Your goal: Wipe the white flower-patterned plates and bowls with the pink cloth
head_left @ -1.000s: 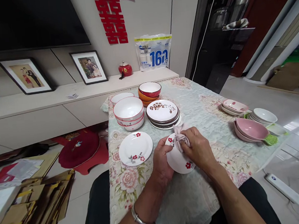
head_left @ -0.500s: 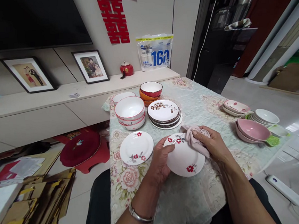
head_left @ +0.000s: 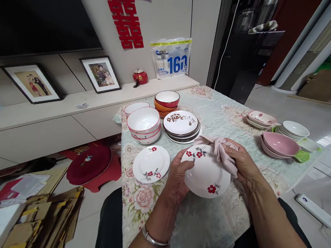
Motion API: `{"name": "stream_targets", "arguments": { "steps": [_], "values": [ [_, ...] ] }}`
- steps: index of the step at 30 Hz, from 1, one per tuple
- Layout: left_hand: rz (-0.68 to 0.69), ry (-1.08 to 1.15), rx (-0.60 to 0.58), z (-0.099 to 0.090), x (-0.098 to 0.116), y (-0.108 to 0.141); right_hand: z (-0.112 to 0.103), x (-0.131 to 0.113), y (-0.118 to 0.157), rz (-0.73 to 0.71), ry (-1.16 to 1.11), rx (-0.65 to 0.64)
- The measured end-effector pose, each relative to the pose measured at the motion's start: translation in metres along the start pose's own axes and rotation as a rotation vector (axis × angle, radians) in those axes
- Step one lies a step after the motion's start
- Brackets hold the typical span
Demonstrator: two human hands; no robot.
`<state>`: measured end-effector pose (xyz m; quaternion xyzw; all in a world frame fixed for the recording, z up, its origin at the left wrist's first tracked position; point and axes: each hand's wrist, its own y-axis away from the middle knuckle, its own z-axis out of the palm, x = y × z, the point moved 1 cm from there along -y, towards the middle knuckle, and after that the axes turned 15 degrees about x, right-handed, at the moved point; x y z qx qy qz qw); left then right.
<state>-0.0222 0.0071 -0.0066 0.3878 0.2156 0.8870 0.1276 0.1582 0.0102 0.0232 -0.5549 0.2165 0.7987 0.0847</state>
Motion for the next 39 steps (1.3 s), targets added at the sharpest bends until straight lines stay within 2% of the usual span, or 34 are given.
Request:
{"name": "stream_targets", "arguments": {
  "steps": [6,8,10,12,15,17,20,23,25,27,31,33,36,39],
  "values": [
    [-0.051,-0.013,-0.006,-0.002,-0.001,-0.003,0.002,0.003,-0.002,0.026,0.012,-0.015],
    [-0.054,-0.022,0.018,-0.001,-0.001,-0.004,0.001,0.005,-0.004,0.014,0.077,-0.008],
    [-0.05,-0.021,0.049,0.0,-0.002,-0.004,-0.001,0.007,-0.007,-0.062,0.195,0.016],
    [-0.036,-0.002,0.09,0.002,-0.002,-0.004,-0.003,0.01,-0.011,-0.271,0.405,0.071],
    [-0.001,0.033,0.161,0.004,-0.004,-0.004,0.0,0.016,-0.012,-0.722,0.847,0.146],
    [0.034,0.057,0.184,0.005,-0.005,-0.004,0.006,0.023,-0.008,-0.889,1.099,0.111],
    [0.091,0.097,0.173,0.006,-0.006,-0.006,0.019,0.031,0.003,-0.876,1.279,-0.055],
    [0.134,0.113,0.139,0.005,-0.009,-0.007,0.031,0.034,0.016,-0.828,1.173,-0.28],
    [0.157,0.1,0.076,0.006,-0.011,-0.006,0.036,0.033,0.021,-0.848,1.048,-0.399],
    [0.163,0.084,0.007,0.008,-0.013,-0.004,0.036,0.031,0.02,-0.89,1.011,-0.404],
    [0.161,0.079,-0.003,0.009,-0.014,-0.003,0.024,0.027,0.007,-0.889,1.238,-0.111],
    [0.179,0.088,0.043,0.008,-0.013,-0.006,0.017,0.025,0.003,-0.82,1.38,-0.062],
    [0.2,0.13,0.119,0.006,-0.011,-0.009,0.016,0.022,0.007,-0.722,1.427,-0.238],
    [0.207,0.135,0.132,0.006,-0.012,-0.008,0.025,0.022,0.017,-0.731,1.215,-0.469]
  ]
}}
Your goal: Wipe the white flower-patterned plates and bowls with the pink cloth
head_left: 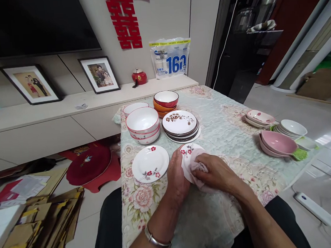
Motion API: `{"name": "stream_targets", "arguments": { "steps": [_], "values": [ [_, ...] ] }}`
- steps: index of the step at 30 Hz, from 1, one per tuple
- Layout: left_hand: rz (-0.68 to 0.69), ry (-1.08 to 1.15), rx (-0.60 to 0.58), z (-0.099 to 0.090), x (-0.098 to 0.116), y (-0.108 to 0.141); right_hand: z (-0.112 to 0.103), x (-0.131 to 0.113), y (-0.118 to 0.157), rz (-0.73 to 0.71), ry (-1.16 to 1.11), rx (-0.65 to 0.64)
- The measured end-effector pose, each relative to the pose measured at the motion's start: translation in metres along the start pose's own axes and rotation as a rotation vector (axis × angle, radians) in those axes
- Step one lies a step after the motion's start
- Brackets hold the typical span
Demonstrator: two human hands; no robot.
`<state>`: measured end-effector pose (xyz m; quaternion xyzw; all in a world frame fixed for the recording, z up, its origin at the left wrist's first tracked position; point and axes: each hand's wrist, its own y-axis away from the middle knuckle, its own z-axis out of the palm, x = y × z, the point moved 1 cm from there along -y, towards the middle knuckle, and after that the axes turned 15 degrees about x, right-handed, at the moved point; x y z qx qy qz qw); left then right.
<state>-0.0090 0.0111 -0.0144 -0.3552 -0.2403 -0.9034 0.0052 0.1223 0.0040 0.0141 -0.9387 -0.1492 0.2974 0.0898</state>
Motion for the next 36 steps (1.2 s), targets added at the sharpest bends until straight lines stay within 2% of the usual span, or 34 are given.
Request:
{"name": "stream_targets", "arguments": {
  "steps": [3,5,7,10,12,14,16,18,20,22,25,27,29,32,34,36],
  "values": [
    [-0.004,-0.018,-0.034,0.001,-0.002,0.004,0.006,-0.006,-0.004,-0.08,-0.166,0.095],
    [-0.016,-0.015,-0.071,0.001,-0.002,0.006,0.008,0.0,-0.007,-0.006,-0.091,0.196],
    [-0.015,-0.012,-0.088,0.001,-0.002,0.005,0.007,0.008,-0.008,0.106,0.075,0.239],
    [0.017,-0.011,-0.045,-0.001,-0.002,0.001,0.001,0.013,-0.005,0.175,0.209,0.13],
    [0.021,-0.003,-0.012,-0.002,-0.002,-0.001,-0.002,0.008,-0.002,0.131,0.142,0.024],
    [0.03,-0.009,-0.009,-0.002,-0.003,-0.002,-0.002,0.0,-0.002,0.039,-0.008,-0.027],
    [0.034,-0.021,-0.034,-0.002,-0.005,0.0,0.001,-0.004,-0.003,-0.045,-0.151,-0.003],
    [0.012,-0.021,-0.068,-0.002,-0.007,0.002,0.005,-0.002,-0.007,-0.05,-0.177,0.083],
    [-0.013,-0.009,-0.087,-0.001,-0.007,0.004,0.006,0.007,-0.009,0.032,-0.054,0.185],
    [-0.018,-0.002,-0.085,-0.001,-0.007,0.003,0.004,0.015,-0.009,0.132,0.113,0.213],
    [-0.007,0.005,-0.047,-0.001,-0.004,0.001,-0.001,0.017,-0.005,0.2,0.23,0.102],
    [-0.001,0.004,-0.013,-0.001,-0.003,-0.001,-0.003,0.009,-0.002,0.163,0.166,0.013],
    [0.01,-0.01,0.007,0.0,-0.003,0.0,-0.002,0.0,-0.001,0.056,0.01,-0.026],
    [0.0,-0.01,-0.018,0.001,-0.007,0.002,0.004,-0.005,-0.004,-0.073,-0.17,0.067],
    [-0.048,0.008,-0.071,0.001,-0.01,0.005,0.008,0.0,-0.008,-0.068,-0.164,0.2],
    [-0.089,0.011,-0.11,0.0,-0.012,0.006,0.009,0.009,-0.01,-0.004,-0.076,0.328]
  ]
}}
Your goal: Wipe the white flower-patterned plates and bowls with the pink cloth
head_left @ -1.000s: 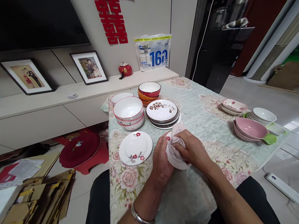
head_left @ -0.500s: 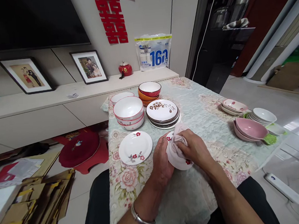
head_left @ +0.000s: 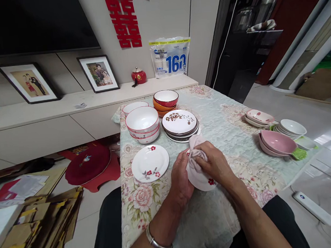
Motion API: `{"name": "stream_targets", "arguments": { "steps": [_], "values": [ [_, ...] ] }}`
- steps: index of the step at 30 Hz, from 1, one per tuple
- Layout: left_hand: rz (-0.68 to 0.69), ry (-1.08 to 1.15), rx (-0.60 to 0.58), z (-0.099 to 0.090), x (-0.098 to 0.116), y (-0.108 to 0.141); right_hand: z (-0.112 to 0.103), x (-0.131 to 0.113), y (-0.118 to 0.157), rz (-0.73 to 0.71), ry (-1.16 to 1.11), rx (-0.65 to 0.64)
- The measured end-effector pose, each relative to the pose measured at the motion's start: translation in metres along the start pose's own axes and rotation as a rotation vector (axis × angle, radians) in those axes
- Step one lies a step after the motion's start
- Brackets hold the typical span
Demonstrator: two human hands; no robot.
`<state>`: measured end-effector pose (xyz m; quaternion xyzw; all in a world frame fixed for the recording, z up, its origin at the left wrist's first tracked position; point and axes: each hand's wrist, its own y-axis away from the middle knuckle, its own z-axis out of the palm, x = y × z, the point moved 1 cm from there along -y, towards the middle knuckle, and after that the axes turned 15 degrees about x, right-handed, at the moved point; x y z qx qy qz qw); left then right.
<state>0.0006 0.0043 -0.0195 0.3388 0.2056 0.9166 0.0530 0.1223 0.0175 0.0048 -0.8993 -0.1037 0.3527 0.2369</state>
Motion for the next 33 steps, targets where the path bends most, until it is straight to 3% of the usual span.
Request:
{"name": "stream_targets", "arguments": {
  "steps": [3,8,18,21,24,28,33],
  "values": [
    [0.019,-0.018,0.019,-0.003,0.002,-0.001,-0.006,0.014,-0.002,0.097,0.241,0.054],
    [0.117,-0.01,0.094,-0.005,0.007,-0.004,-0.016,0.025,-0.001,0.214,0.485,-0.113],
    [-0.026,-0.055,-0.032,0.001,0.004,0.003,-0.008,0.008,0.0,-0.059,0.123,0.097],
    [0.016,-0.036,0.02,-0.002,0.007,0.001,-0.014,0.021,-0.002,0.058,0.205,0.148],
    [0.073,-0.001,0.075,-0.004,0.01,-0.002,-0.023,0.034,-0.004,0.206,0.219,0.082],
    [0.078,0.008,0.078,-0.003,0.011,-0.002,-0.031,0.038,-0.005,0.406,-0.077,-0.016],
    [0.051,-0.004,0.009,0.0,0.01,0.0,-0.032,0.029,-0.005,0.613,-0.399,0.068]
  ]
}}
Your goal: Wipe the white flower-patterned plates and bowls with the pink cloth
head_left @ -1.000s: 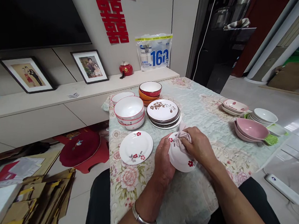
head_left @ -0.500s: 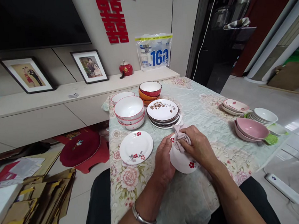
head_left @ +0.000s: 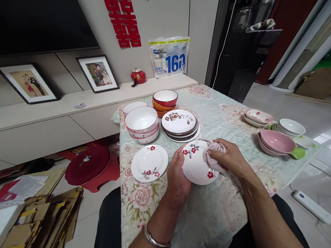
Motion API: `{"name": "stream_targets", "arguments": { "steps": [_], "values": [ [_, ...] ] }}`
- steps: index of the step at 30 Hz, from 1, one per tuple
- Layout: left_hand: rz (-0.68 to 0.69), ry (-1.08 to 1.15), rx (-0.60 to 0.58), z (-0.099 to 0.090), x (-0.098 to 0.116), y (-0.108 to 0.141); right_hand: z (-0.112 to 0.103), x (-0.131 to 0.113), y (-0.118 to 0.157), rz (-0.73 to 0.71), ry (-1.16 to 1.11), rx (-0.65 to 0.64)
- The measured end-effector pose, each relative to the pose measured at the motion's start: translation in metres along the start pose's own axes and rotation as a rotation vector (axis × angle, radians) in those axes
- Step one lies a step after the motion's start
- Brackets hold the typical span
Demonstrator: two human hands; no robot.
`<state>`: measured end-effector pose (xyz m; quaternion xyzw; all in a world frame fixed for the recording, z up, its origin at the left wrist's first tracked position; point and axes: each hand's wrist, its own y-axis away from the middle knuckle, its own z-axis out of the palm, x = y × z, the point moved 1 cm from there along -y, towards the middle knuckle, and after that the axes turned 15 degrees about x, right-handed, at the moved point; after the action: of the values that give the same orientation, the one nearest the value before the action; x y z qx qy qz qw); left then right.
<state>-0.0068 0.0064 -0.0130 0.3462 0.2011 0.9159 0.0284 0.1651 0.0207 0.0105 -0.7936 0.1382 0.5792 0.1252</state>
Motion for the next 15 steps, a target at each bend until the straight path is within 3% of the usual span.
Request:
{"name": "stream_targets", "arguments": {
  "steps": [3,6,11,15],
  "values": [
    [-0.013,-0.005,-0.023,0.001,-0.002,-0.001,-0.002,-0.007,0.006,0.031,-0.09,0.088],
    [-0.018,-0.04,-0.062,0.0,-0.003,-0.002,-0.01,-0.016,0.012,-0.065,-0.038,0.168],
    [-0.024,-0.143,-0.065,-0.006,-0.005,-0.001,-0.02,-0.03,0.022,-0.538,0.293,0.406],
    [-0.157,-0.116,-0.02,-0.003,-0.006,0.003,-0.009,-0.039,0.032,-0.801,0.538,0.382]
  ]
}}
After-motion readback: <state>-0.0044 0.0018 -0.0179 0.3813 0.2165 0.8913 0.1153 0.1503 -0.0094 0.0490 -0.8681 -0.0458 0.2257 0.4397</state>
